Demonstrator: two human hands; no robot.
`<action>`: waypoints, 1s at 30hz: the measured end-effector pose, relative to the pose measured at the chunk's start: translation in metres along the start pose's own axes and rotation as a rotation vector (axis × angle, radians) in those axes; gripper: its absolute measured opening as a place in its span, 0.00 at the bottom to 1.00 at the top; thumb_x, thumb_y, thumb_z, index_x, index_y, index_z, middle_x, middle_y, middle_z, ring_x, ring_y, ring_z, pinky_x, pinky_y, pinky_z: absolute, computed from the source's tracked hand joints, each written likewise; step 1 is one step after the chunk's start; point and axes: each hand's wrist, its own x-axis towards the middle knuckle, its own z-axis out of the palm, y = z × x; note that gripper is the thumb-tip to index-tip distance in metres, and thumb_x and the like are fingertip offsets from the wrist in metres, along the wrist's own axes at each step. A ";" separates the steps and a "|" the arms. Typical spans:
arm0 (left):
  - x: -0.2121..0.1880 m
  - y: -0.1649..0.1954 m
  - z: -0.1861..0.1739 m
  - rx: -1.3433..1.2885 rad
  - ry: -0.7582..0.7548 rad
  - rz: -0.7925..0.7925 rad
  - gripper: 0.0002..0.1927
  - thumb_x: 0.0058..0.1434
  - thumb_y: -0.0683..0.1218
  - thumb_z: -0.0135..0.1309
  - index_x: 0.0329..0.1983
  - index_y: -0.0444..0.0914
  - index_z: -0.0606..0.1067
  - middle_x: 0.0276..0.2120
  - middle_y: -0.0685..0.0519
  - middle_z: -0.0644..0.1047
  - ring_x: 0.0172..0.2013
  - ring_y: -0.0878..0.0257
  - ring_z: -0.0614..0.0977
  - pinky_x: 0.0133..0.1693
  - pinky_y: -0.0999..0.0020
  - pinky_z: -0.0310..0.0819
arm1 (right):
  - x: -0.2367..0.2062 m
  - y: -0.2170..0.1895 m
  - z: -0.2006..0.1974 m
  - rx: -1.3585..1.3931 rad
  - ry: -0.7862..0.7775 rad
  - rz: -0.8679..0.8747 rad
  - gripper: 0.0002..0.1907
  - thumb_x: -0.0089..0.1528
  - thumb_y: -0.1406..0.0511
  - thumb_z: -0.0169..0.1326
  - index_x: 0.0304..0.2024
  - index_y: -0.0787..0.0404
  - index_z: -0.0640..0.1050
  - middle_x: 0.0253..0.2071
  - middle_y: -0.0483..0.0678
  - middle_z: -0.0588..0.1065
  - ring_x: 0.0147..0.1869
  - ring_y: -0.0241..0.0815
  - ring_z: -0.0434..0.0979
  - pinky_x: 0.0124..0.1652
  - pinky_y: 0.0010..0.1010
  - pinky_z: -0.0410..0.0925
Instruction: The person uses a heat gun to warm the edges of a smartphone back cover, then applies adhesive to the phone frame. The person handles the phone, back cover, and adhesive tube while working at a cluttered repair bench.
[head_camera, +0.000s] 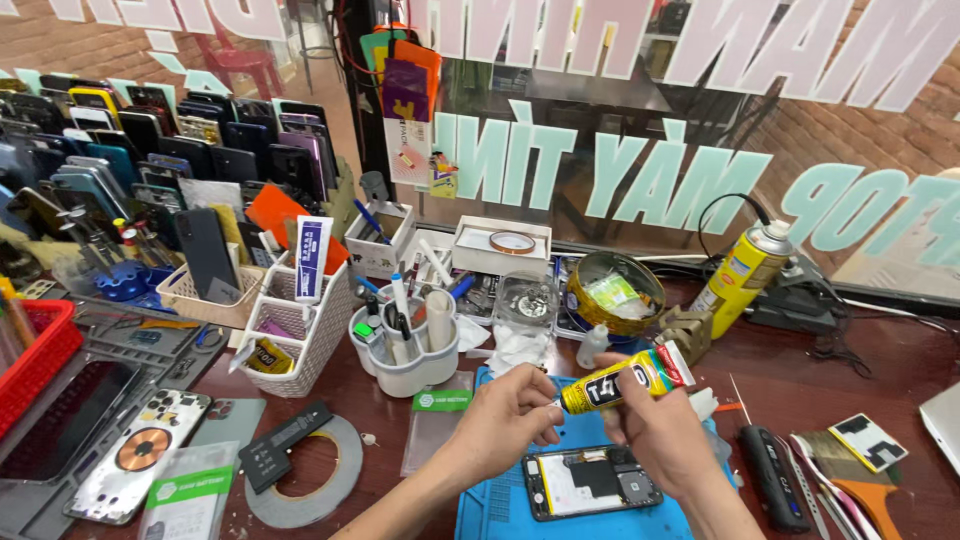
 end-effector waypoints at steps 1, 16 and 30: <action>0.002 -0.003 0.005 0.000 -0.008 0.034 0.09 0.65 0.37 0.55 0.46 0.28 0.71 0.33 0.49 0.82 0.31 0.64 0.85 0.33 0.71 0.82 | -0.004 0.001 -0.008 -0.022 -0.022 0.048 0.20 0.66 0.60 0.51 0.53 0.70 0.78 0.34 0.51 0.77 0.29 0.37 0.72 0.25 0.31 0.64; 0.039 -0.045 0.046 -0.125 -0.173 0.034 0.07 0.65 0.43 0.55 0.43 0.35 0.72 0.29 0.53 0.78 0.24 0.66 0.81 0.26 0.71 0.77 | -0.018 0.025 -0.075 0.035 0.009 0.011 0.22 0.66 0.64 0.54 0.56 0.76 0.76 0.42 0.58 0.79 0.41 0.47 0.77 0.39 0.41 0.71; 0.012 -0.058 0.098 0.512 0.133 0.266 0.10 0.66 0.47 0.54 0.36 0.33 0.75 0.25 0.44 0.79 0.28 0.46 0.82 0.32 0.52 0.73 | -0.020 0.040 -0.089 0.150 0.237 0.221 0.15 0.64 0.60 0.54 0.49 0.63 0.77 0.40 0.49 0.78 0.41 0.42 0.77 0.35 0.36 0.70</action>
